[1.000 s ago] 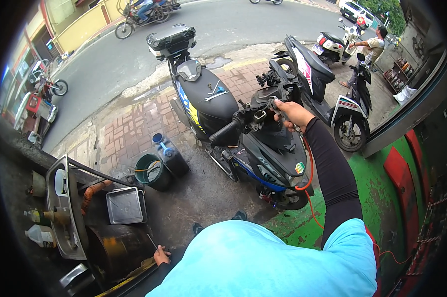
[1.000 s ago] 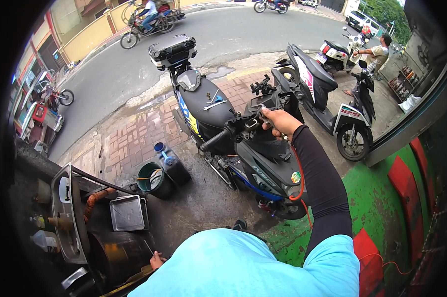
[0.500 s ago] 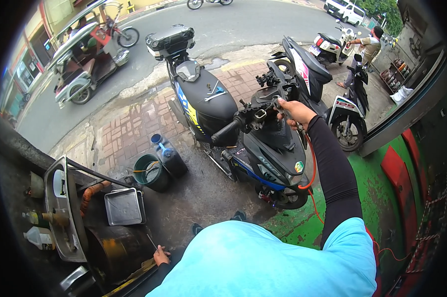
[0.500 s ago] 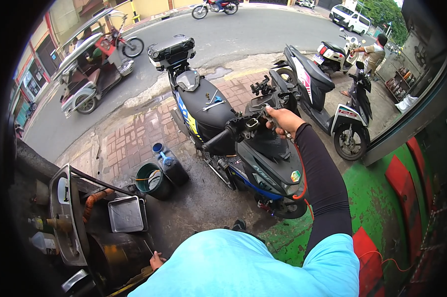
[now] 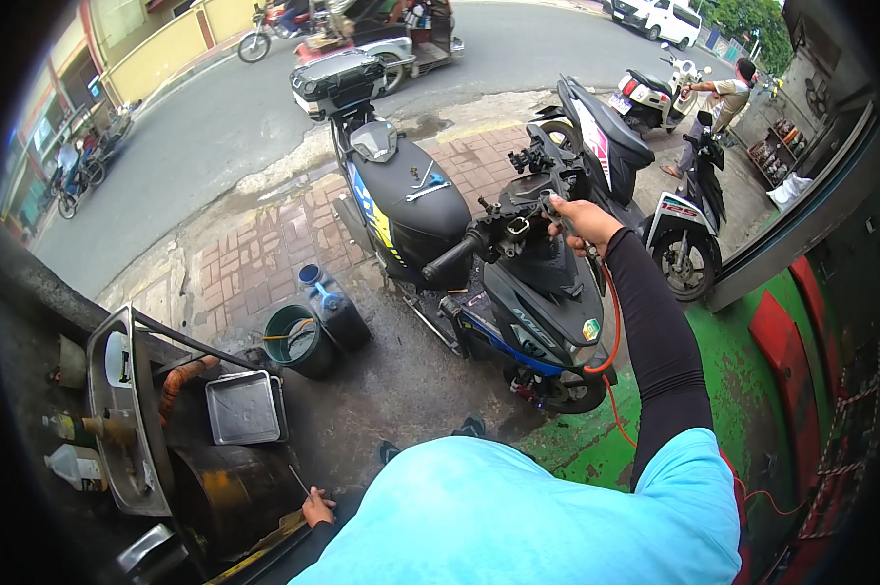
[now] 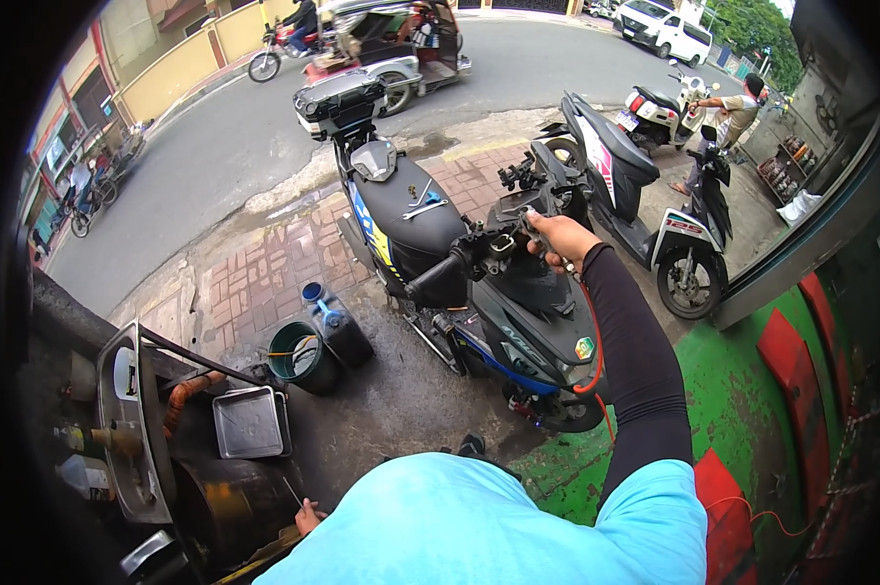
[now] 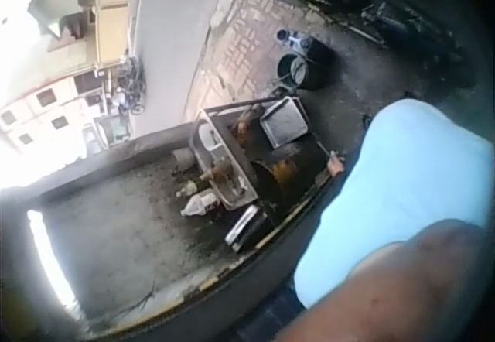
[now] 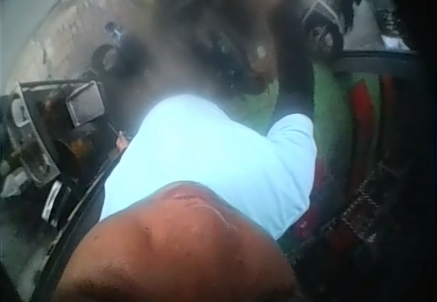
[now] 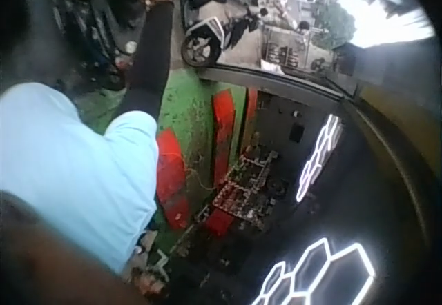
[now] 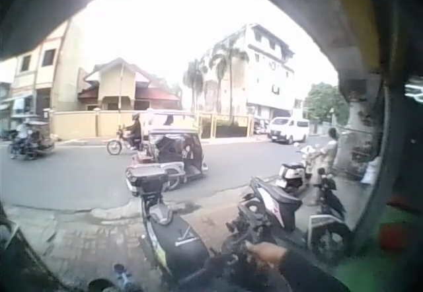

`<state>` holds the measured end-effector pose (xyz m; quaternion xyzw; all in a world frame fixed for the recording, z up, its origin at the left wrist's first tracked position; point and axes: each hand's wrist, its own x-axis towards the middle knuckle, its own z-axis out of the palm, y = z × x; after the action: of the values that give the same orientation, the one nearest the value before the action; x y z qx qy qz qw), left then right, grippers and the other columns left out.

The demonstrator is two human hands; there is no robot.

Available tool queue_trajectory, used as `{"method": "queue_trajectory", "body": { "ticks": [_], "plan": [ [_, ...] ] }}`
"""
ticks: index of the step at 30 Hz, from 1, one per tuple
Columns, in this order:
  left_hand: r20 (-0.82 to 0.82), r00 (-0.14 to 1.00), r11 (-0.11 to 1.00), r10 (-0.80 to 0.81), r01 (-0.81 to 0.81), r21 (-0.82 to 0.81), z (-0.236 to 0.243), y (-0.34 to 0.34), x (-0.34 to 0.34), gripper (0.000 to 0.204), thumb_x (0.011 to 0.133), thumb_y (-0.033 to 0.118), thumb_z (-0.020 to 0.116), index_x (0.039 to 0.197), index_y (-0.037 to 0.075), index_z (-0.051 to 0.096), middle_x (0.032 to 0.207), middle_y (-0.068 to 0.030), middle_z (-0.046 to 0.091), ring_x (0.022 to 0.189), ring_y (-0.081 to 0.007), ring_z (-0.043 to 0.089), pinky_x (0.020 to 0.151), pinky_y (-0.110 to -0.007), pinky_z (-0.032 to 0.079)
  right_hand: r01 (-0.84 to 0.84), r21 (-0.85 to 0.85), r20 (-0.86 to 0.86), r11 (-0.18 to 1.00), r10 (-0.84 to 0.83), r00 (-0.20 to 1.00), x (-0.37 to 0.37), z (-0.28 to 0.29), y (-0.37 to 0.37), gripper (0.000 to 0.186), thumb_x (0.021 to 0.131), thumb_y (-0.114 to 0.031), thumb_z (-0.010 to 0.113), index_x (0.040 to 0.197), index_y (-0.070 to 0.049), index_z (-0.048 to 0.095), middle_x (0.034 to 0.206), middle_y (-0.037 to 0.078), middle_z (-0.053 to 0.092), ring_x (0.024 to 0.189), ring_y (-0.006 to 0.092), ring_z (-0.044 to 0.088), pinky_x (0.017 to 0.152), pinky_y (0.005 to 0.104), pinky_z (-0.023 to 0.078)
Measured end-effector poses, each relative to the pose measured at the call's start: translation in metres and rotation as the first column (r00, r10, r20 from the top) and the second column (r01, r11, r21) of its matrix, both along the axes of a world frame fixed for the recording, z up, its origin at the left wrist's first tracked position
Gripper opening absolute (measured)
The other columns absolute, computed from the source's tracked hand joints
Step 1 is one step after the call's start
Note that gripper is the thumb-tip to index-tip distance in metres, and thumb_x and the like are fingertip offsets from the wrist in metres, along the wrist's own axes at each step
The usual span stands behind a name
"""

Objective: Cleaning a component with a rag and checking motorcycle handlebar controls in a repair shop.

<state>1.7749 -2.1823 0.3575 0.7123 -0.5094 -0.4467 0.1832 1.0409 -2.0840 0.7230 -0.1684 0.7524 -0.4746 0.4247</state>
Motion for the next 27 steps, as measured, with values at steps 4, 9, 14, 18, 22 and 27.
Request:
{"method": "queue_trajectory", "body": {
  "ticks": [4, 9, 14, 18, 22, 27],
  "plan": [
    [-0.011, 1.000, 1.000, -0.014, 0.014, 0.005, 0.001, -0.002, 0.001, 0.052, 0.101, 0.045, 0.047, 0.097, -0.004, 0.065, 0.056, -0.0103, 0.059, 0.035, -0.0163, 0.043, 0.036, -0.032, 0.035, 0.004, 0.001, -0.014, 1.000, -0.004, 1.000, -0.002, -0.002, -0.001, 0.043, 0.100, -0.049, 0.049, 0.105, -0.007, 0.059, 0.078, 0.001, 0.059, 0.042, 0.0046, 0.037, 0.038, 0.0246, 0.032],
    [-0.015, 1.000, 1.000, -0.027, 0.027, -0.005, 0.000, -0.006, 0.005, 0.053, 0.102, 0.045, 0.047, 0.099, -0.005, 0.065, 0.057, -0.0110, 0.060, 0.035, -0.0163, 0.043, 0.036, -0.032, 0.035, 0.013, 0.038, -0.033, 0.999, -0.011, 0.999, -0.001, -0.002, -0.003, 0.046, 0.101, -0.050, 0.047, 0.111, -0.007, 0.058, 0.080, 0.000, 0.059, 0.044, 0.0050, 0.035, 0.041, 0.0242, 0.030],
    [-0.023, 0.999, 1.000, -0.031, 0.031, -0.002, -0.002, -0.007, 0.010, 0.054, 0.102, 0.045, 0.046, 0.100, -0.005, 0.065, 0.057, -0.0118, 0.060, 0.035, -0.0169, 0.044, 0.036, -0.033, 0.035, -0.010, 0.025, -0.010, 1.000, 0.010, 1.000, 0.000, 0.000, -0.003, 0.046, 0.101, -0.050, 0.047, 0.109, -0.007, 0.058, 0.080, 0.000, 0.059, 0.043, 0.0052, 0.035, 0.041, 0.0243, 0.030],
    [-0.018, 0.999, 0.999, -0.030, 0.030, -0.019, -0.003, -0.008, 0.011, 0.054, 0.102, 0.045, 0.047, 0.099, -0.006, 0.065, 0.057, -0.0122, 0.060, 0.035, -0.0177, 0.045, 0.036, -0.033, 0.035, 0.000, 0.008, -0.006, 1.000, 0.000, 1.000, 0.002, -0.001, -0.007, 0.042, 0.099, -0.050, 0.050, 0.103, -0.009, 0.057, 0.080, 0.001, 0.060, 0.043, 0.0050, 0.037, 0.039, 0.0249, 0.033],
    [-0.029, 0.999, 0.999, -0.030, 0.029, -0.034, -0.003, -0.011, 0.009, 0.054, 0.102, 0.044, 0.047, 0.098, -0.007, 0.065, 0.057, -0.0122, 0.060, 0.035, -0.0170, 0.045, 0.035, -0.032, 0.035, -0.005, -0.009, 0.023, 1.000, 0.005, 1.000, 0.001, -0.004, -0.009, 0.044, 0.099, -0.052, 0.049, 0.106, -0.009, 0.058, 0.081, 0.001, 0.059, 0.044, 0.0049, 0.035, 0.041, 0.0253, 0.033],
    [-0.018, 1.000, 0.999, -0.024, 0.024, -0.030, -0.003, -0.012, 0.013, 0.055, 0.102, 0.045, 0.047, 0.098, -0.007, 0.065, 0.056, -0.0122, 0.060, 0.036, -0.0170, 0.046, 0.036, -0.032, 0.035, -0.004, 0.003, 0.022, 1.000, 0.004, 1.000, 0.001, -0.008, -0.009, 0.046, 0.100, -0.052, 0.048, 0.109, -0.009, 0.059, 0.081, 0.000, 0.060, 0.044, 0.0044, 0.034, 0.041, 0.0242, 0.032]
  ]
}}
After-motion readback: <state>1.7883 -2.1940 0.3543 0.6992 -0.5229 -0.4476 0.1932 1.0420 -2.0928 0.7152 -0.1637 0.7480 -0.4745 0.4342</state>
